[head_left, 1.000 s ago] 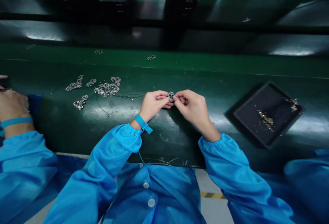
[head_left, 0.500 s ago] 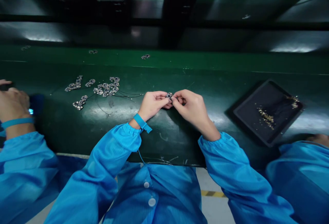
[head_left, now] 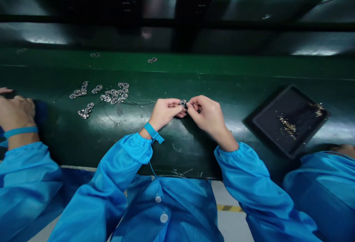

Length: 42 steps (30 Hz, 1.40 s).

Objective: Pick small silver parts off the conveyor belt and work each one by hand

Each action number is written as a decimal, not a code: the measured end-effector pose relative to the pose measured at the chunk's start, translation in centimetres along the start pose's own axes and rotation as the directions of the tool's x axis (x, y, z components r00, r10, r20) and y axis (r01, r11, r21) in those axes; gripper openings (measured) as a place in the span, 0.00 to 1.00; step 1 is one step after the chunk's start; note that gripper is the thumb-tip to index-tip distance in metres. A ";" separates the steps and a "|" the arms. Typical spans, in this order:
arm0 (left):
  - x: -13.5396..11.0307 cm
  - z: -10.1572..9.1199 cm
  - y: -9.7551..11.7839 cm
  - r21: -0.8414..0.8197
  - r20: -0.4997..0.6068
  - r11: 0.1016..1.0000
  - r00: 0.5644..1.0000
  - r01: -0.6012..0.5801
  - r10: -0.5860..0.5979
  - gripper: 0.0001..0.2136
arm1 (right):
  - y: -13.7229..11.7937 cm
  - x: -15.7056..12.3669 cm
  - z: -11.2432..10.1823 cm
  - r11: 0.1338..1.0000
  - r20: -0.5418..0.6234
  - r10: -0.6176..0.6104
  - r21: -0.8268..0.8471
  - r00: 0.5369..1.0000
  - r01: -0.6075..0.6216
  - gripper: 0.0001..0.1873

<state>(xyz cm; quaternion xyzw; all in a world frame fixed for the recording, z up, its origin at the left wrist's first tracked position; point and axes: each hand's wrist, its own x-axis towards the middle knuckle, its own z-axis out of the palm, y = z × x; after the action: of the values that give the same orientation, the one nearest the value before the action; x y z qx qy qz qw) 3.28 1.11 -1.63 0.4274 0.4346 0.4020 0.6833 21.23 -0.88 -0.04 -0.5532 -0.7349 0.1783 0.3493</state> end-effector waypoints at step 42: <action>0.9 -0.3 -2.1 -0.087 0.085 0.994 0.995 0.060 -0.052 0.04 | 5.1 17.3 1.5 0.873 -0.003 0.406 -0.294 0.914 -0.389 0.17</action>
<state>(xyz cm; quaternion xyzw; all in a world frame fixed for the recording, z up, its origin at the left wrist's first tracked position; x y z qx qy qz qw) 3.64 1.37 -3.95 0.4002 0.3995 0.3838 0.7301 21.18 17.14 1.10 -0.7319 -0.6334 0.1534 0.1992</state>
